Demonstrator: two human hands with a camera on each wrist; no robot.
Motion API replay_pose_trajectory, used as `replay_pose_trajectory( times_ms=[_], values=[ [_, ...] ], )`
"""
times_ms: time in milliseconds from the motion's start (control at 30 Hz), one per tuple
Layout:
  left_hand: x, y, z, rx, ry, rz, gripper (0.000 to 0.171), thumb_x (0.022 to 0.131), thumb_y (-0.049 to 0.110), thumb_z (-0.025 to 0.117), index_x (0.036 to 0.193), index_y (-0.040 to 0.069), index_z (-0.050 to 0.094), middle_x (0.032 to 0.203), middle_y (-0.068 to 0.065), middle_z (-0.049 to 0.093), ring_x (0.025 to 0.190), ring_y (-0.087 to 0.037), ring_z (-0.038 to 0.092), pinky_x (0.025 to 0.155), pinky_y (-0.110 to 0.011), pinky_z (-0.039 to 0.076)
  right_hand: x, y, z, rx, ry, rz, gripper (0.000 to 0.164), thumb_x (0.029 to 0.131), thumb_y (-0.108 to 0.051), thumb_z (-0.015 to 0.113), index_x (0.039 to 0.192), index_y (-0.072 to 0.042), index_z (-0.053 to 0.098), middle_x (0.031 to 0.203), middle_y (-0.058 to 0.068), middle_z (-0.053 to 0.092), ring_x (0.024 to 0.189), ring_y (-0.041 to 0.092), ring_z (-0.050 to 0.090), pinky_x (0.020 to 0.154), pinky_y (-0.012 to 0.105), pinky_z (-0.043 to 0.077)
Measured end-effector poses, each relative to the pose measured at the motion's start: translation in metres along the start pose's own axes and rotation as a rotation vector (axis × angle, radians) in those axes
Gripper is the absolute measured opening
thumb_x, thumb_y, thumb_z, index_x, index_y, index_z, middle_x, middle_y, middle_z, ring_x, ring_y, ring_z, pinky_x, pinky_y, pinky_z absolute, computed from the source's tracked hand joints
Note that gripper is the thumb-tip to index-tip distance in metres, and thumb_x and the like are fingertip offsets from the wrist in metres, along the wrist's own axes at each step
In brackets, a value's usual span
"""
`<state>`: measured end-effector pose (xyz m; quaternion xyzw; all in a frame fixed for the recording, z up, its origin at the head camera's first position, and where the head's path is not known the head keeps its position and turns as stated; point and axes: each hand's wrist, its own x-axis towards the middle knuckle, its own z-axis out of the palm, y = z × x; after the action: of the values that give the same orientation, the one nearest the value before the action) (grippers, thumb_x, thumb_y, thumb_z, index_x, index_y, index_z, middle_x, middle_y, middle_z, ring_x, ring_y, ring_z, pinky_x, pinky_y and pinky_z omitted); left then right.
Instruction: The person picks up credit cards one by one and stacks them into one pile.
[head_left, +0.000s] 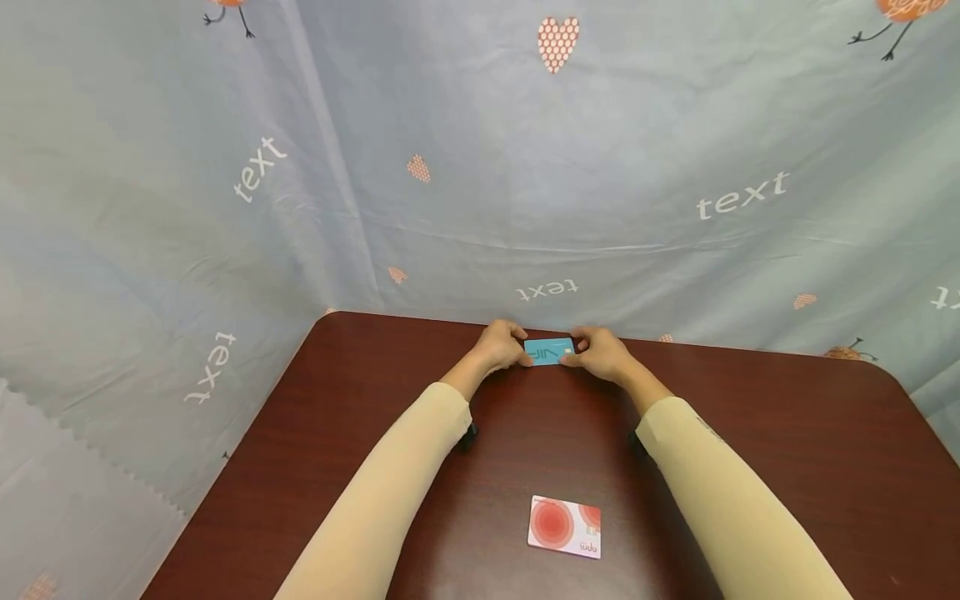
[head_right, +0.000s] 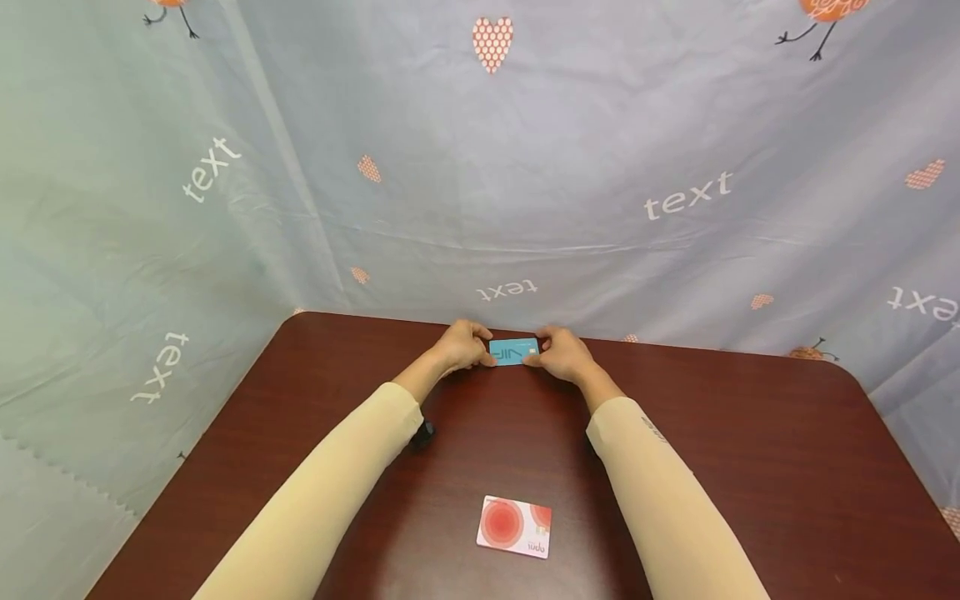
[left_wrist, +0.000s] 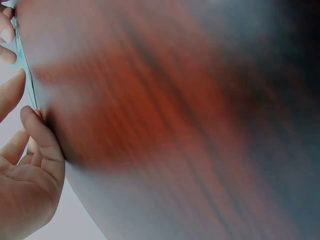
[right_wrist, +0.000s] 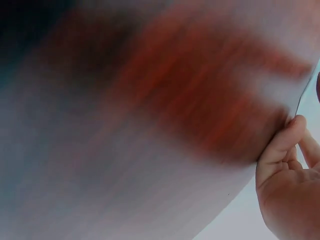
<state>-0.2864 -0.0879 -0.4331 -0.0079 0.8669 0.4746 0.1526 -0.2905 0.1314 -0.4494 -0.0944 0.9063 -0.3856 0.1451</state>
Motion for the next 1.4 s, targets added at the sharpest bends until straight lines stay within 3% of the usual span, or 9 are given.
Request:
replay_pose_trajectory(
  times_ms=[200,300,667,1133,1400],
  values=[
    [0.002,0.0,0.001,0.091,0.004,0.028,0.058,0.085,0.002,0.086,0.138,0.003,0.065,0.134,-0.018,0.064,0.114,-0.033,0.063,0.095,-0.042,0.056,0.001,-0.002,0.0,-0.053,0.004,0.009,0.069,0.096,-0.026,0.077,0.154,-0.002,0.048,0.13,0.021,0.058,0.114,0.036,0.056,0.1,0.051,0.046],
    [0.002,0.0,0.001,0.115,0.006,0.037,0.056,0.085,0.002,0.086,0.138,0.003,0.065,0.133,-0.017,0.064,0.122,-0.034,0.06,0.1,-0.044,0.054,0.002,-0.003,-0.001,-0.069,-0.003,0.009,0.068,0.096,-0.026,0.077,0.153,-0.003,0.049,0.13,0.021,0.058,0.113,0.036,0.056,0.099,0.05,0.046],
    [0.003,0.002,0.003,0.153,-0.001,0.044,0.053,0.086,0.003,0.085,0.136,0.005,0.066,0.139,-0.017,0.061,0.124,-0.035,0.059,0.099,-0.045,0.054,0.003,-0.007,-0.003,-0.027,-0.015,0.026,0.061,0.095,-0.017,0.078,0.148,0.0,0.051,0.13,0.025,0.055,0.109,0.036,0.054,0.095,0.048,0.048],
    [0.0,0.003,0.0,0.171,-0.014,0.038,0.051,0.089,0.004,0.083,0.136,0.004,0.064,0.14,-0.017,0.06,0.118,-0.034,0.06,0.095,-0.044,0.055,0.006,-0.011,-0.003,-0.005,-0.056,0.056,0.061,0.094,-0.016,0.08,0.141,0.006,0.05,0.137,0.025,0.052,0.119,0.037,0.051,0.106,0.05,0.044],
    [-0.001,0.006,0.001,0.205,-0.015,0.011,0.048,0.09,0.005,0.083,0.134,0.005,0.065,0.135,-0.015,0.062,0.112,-0.03,0.06,0.09,-0.041,0.054,0.007,-0.009,-0.002,0.03,-0.038,0.081,0.061,0.092,-0.013,0.081,0.139,0.008,0.048,0.134,0.026,0.053,0.113,0.035,0.052,0.102,0.047,0.047]
  ],
)
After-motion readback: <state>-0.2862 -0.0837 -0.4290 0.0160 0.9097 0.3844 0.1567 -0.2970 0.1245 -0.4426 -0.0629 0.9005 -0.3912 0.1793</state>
